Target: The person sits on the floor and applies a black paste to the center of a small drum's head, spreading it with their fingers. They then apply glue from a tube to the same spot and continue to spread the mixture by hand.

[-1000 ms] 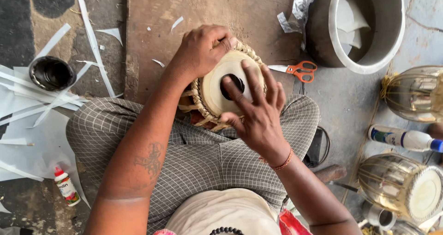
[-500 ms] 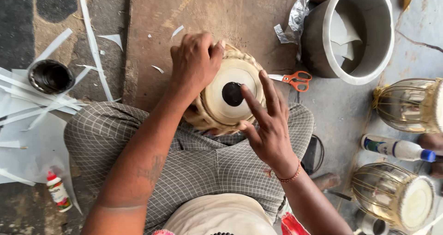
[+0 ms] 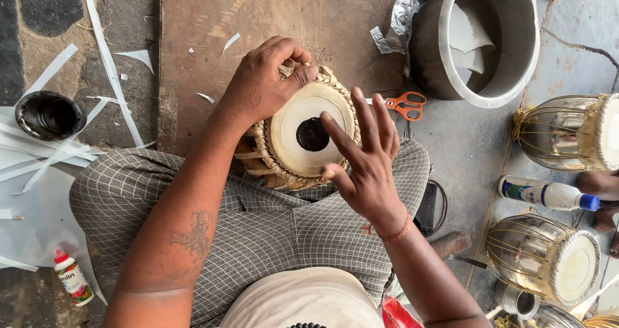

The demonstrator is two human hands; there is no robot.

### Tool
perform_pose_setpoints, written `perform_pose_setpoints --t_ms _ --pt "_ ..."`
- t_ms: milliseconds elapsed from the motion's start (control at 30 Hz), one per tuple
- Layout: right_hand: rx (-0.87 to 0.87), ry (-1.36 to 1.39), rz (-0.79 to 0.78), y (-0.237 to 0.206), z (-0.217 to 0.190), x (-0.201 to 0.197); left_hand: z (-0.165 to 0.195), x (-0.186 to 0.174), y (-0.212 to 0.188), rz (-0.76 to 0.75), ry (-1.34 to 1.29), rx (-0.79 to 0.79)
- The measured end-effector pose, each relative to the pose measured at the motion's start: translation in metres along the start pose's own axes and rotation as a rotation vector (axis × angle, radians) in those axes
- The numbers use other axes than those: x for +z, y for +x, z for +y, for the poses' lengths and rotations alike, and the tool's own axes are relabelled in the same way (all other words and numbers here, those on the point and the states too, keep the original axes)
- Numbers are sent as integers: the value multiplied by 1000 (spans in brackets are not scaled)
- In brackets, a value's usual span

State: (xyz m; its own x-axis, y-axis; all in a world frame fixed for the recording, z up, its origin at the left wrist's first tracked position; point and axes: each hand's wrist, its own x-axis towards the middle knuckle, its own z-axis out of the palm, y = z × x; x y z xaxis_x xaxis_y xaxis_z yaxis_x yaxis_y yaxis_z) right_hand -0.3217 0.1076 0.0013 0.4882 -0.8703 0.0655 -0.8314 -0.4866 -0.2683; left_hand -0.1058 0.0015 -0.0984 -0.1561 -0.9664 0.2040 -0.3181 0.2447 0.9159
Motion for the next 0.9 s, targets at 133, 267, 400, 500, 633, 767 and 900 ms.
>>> perform_pose_setpoints --t_ms 133,267,400,500,633,767,900 --pt "-69 37 -46 -1 0 1 -2 0 2 -11 20 48" --pt "-10 53 -50 -3 -2 1 -3 1 2 -50 -11 17" --pt "-36 -16 -87 -3 -5 1 -3 2 2 -137 13 -18" --pt "-8 -33 -93 -3 -6 1 -5 2 3 -187 -14 -125" --pt "-7 -49 -105 -3 -9 1 -6 3 4 -67 6 38" --pt "-22 -27 -88 -2 -11 1 -6 3 4 -119 10 -41" --pt "17 -43 -69 -1 -12 1 -6 3 4 -87 -57 -71"
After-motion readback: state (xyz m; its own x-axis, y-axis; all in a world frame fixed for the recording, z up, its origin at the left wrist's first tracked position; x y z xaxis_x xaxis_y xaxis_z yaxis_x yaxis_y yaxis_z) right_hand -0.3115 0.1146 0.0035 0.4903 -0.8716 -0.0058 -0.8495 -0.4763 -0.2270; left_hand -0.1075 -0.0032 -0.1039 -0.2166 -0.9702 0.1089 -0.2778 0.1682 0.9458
